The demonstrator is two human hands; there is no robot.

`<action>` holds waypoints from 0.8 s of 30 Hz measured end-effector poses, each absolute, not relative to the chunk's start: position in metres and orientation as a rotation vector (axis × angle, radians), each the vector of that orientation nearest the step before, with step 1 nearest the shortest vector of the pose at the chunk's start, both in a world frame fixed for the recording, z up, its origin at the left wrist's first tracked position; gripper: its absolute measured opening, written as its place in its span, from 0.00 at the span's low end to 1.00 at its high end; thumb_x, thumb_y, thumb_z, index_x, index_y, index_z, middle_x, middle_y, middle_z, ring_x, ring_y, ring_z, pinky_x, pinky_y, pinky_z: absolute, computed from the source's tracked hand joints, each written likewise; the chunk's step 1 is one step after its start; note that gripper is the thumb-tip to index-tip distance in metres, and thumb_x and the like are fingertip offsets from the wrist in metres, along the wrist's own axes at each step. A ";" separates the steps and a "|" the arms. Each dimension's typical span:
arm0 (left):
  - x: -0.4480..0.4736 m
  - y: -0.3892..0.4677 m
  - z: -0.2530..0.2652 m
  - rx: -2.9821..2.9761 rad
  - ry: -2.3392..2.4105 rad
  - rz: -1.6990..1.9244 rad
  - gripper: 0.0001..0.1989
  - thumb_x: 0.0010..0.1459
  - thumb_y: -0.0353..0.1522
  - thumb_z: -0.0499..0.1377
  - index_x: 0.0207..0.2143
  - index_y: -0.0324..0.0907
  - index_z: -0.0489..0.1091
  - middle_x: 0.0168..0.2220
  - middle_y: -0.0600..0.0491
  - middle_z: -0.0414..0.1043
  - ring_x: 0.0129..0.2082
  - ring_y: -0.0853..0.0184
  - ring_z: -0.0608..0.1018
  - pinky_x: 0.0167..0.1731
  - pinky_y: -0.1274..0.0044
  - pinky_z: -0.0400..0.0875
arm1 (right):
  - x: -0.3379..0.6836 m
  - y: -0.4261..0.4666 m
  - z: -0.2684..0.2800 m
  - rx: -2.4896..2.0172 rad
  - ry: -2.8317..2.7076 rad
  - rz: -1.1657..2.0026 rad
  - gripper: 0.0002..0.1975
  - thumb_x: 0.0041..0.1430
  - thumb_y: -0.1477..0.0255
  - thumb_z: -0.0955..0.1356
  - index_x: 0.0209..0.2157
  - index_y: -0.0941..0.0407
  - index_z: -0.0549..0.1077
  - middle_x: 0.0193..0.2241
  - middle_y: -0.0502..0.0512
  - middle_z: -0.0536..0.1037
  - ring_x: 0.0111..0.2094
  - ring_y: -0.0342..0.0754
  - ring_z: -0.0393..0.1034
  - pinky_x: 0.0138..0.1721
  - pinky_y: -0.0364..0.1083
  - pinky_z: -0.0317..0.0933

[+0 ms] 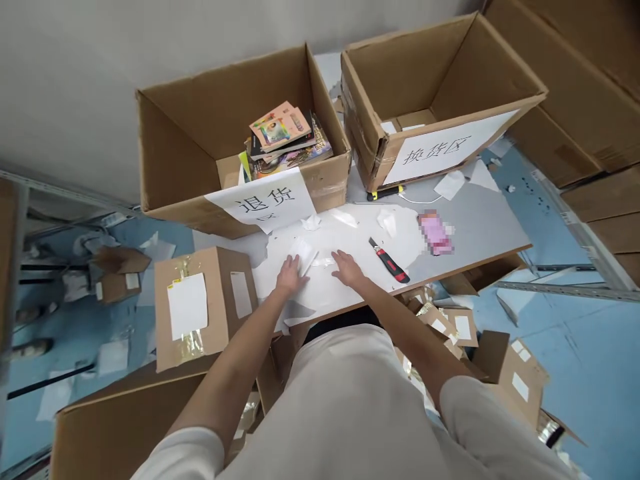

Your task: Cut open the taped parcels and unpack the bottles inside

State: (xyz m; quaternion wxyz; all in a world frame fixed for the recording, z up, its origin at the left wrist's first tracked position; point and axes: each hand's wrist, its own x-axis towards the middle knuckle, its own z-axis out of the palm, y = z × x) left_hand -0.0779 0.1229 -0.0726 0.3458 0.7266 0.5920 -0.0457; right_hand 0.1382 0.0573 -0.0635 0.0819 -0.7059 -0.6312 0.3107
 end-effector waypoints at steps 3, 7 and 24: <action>-0.067 0.124 -0.090 1.945 1.502 -0.085 0.30 0.50 0.33 0.61 0.56 0.42 0.61 0.64 0.40 0.51 0.64 0.47 0.53 0.58 0.58 0.55 | 0.112 0.076 -0.083 -2.156 -1.882 0.924 0.23 0.57 0.75 0.66 0.55 0.57 0.65 0.57 0.66 0.64 0.55 0.59 0.58 0.48 0.55 0.58; -0.057 0.132 -0.092 2.068 1.525 -0.019 0.17 0.55 0.26 0.53 0.46 0.44 0.71 0.57 0.44 0.64 0.60 0.51 0.62 0.57 0.56 0.55 | 0.112 0.077 -0.096 -2.149 -1.886 0.938 0.11 0.62 0.76 0.61 0.43 0.56 0.72 0.44 0.63 0.73 0.47 0.55 0.63 0.47 0.53 0.55; 0.014 0.222 -0.097 2.254 1.302 0.013 0.19 0.45 0.20 0.54 0.39 0.41 0.75 0.43 0.45 0.70 0.48 0.53 0.71 0.55 0.61 0.59 | 0.226 0.144 -0.095 -2.166 -1.351 0.850 0.13 0.58 0.82 0.59 0.40 0.60 0.71 0.38 0.61 0.74 0.43 0.50 0.66 0.47 0.48 0.59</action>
